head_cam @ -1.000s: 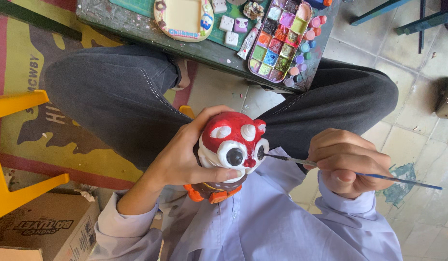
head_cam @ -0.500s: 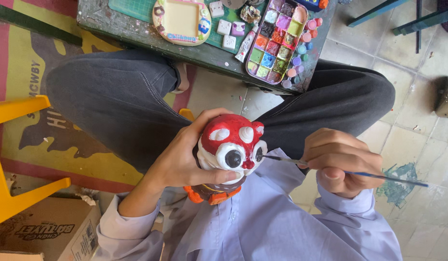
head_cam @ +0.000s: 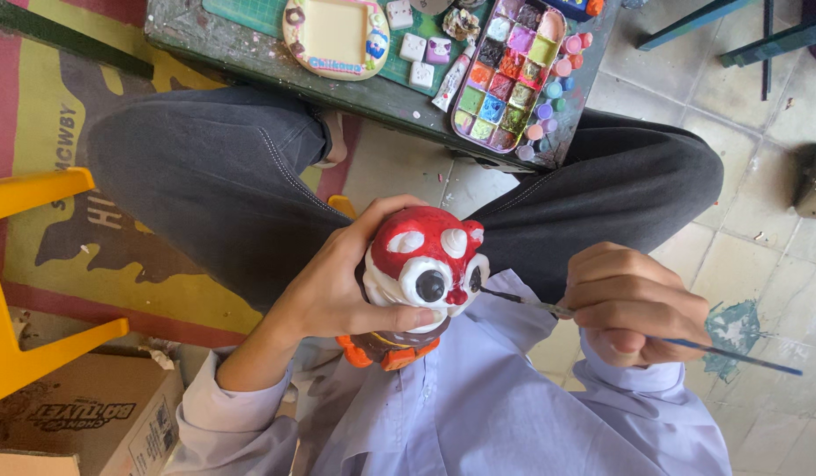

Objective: The person sits on the floor holding a clay animal figurine on their lap and paints it with a small brush, dipping the brush into a watercolor palette on the table and painting the face and body details of the figurine.

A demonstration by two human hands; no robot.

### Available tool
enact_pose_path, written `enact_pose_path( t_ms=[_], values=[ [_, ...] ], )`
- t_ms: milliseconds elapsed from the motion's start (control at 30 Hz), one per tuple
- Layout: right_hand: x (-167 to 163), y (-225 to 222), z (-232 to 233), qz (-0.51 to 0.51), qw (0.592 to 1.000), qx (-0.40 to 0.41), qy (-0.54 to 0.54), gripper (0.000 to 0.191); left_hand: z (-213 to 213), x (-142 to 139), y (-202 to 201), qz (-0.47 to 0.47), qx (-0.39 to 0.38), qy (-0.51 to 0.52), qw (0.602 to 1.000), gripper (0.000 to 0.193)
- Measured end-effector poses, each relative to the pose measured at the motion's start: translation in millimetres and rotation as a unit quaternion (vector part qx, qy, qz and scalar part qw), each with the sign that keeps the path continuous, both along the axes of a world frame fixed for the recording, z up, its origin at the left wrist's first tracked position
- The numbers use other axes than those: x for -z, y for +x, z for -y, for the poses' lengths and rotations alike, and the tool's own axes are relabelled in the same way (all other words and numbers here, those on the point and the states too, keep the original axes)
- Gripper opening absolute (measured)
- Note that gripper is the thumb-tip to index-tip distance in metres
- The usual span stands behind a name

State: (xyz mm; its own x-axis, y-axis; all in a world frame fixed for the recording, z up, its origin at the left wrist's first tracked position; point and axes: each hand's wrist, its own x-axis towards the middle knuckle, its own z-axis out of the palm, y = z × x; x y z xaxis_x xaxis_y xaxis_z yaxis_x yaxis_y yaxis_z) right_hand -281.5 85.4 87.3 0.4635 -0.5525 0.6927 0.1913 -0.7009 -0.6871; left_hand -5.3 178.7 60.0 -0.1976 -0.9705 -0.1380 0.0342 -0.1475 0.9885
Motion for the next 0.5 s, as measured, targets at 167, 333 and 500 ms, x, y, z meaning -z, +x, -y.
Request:
enact_pose_path(
  t_ms=[167, 333, 500],
  values=[
    [-1.5, -1.6, 2.4, -0.019, 1.000, -0.017, -0.016, 0.042, -0.1, -0.4, -0.3, 0.009, 0.000, 0.006, 1.000, 0.092],
    [-4.5, 0.9, 2.6, -0.039, 0.999, -0.021, -0.013, 0.044, -0.1, 0.8, 0.2, 0.005, 0.002, 0.002, 1.000, 0.093],
    [-6.2, 2.1, 1.7, -0.045, 0.999, -0.021, -0.008, 0.044, -0.9, 1.5, 0.3, -0.006, 0.002, 0.002, 1.000, 0.092]
  ],
)
